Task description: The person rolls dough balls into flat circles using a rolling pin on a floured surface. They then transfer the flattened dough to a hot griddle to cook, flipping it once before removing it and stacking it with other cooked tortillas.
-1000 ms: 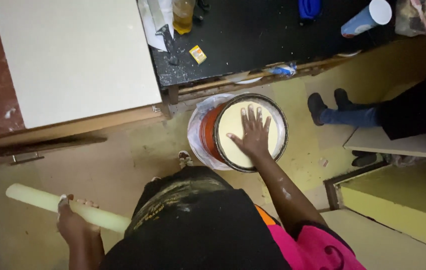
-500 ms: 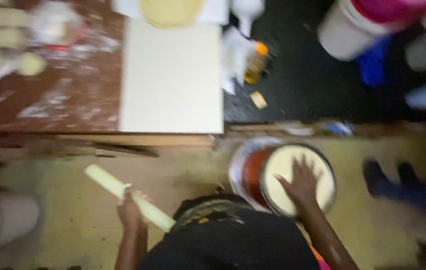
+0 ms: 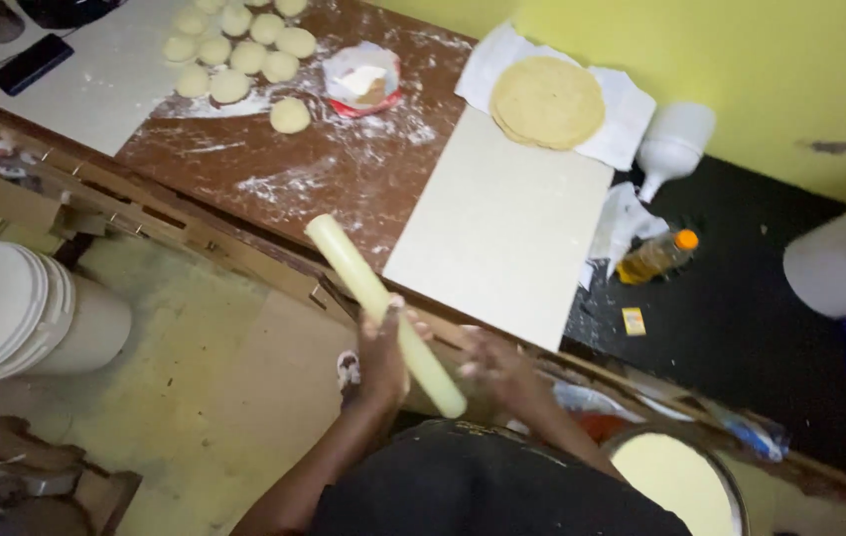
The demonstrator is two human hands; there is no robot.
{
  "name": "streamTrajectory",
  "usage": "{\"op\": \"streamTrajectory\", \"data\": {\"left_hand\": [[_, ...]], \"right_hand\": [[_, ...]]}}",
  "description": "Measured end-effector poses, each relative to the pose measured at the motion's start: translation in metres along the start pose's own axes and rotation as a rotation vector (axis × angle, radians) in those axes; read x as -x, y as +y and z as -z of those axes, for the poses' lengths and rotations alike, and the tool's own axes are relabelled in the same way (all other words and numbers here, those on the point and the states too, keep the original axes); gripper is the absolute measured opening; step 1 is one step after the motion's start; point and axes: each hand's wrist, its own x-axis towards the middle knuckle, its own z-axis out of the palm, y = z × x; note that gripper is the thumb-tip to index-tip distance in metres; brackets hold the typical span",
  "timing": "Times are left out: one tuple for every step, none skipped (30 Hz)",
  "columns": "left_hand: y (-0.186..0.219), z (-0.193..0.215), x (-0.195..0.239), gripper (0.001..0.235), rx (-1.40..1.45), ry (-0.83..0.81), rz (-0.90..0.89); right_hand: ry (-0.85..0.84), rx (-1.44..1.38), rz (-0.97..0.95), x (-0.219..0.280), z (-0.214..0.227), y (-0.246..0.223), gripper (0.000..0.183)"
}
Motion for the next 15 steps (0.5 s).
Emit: {"op": "streamTrajectory", "data": {"left_hand": [[-0.003, 0.0, -0.014, 0.047, 0.012, 0.001, -0.005], [-0.003, -0.001, -0.031, 0.044, 0.02, -0.053, -0.026], [-0.002, -0.002, -0.05, 0.041, 0.028, -0.107, -0.047], [0.009, 0.002, -0.074, 0.041, 0.031, -0.109, -0.053], [0.02, 0.006, -0.1, 0.041, 0.053, -0.113, -0.123], [0.032, 0.009, -0.127, 0.041, 0.072, -0.118, -0.192], [0.055, 0.016, -0.147, 0.041, 0.074, -0.121, -0.197], [0.079, 0.021, -0.169, 0.048, -0.02, -0.138, -0.274], [0.103, 0.025, -0.191, 0.055, -0.114, -0.153, -0.352], [0.115, 0.035, -0.227, 0.055, -0.107, -0.157, -0.358], [0.127, 0.044, -0.263, 0.054, -0.342, -0.06, -0.357], [0.137, 0.057, -0.297, 0.053, -0.583, 0.04, -0.345], [0.149, 0.06, -0.335, 0.053, -0.583, 0.036, -0.343], [0.159, 0.063, -0.371, 0.06, -0.808, 0.015, -0.333], [0.167, 0.067, -0.407, 0.068, -1.032, -0.007, -0.32]], "right_hand": [[-0.006, 0.008, 0.009, -0.012, -0.008, -0.029, 0.048], [-0.141, 0.043, -0.064, -0.027, -0.019, -0.058, 0.057], [-0.275, 0.08, -0.138, -0.042, -0.03, -0.088, 0.067], [-0.276, 0.082, -0.132, -0.056, -0.04, -0.053, 0.067], [-0.244, 0.164, -0.121, -0.071, -0.05, -0.018, 0.067], [-0.209, 0.244, -0.111, -0.088, -0.061, 0.017, 0.067], [-0.207, 0.245, -0.105, -0.099, -0.066, 0.015, 0.067], [-0.116, 0.226, -0.169, -0.113, -0.069, 0.012, 0.063], [-0.024, 0.205, -0.232, -0.127, -0.072, 0.008, 0.058], [-0.02, 0.211, -0.224, -0.144, -0.075, 0.026, 0.058], [0.114, 0.239, -0.318, -0.162, -0.078, 0.044, 0.064], [0.25, 0.263, -0.421, -0.174, -0.083, 0.062, 0.07], [0.254, 0.265, -0.423, -0.197, -0.079, 0.053, 0.07], [0.275, 0.335, -0.519, -0.215, -0.076, 0.044, 0.065], [0.296, 0.405, -0.615, -0.232, -0.072, 0.037, 0.062]]}}
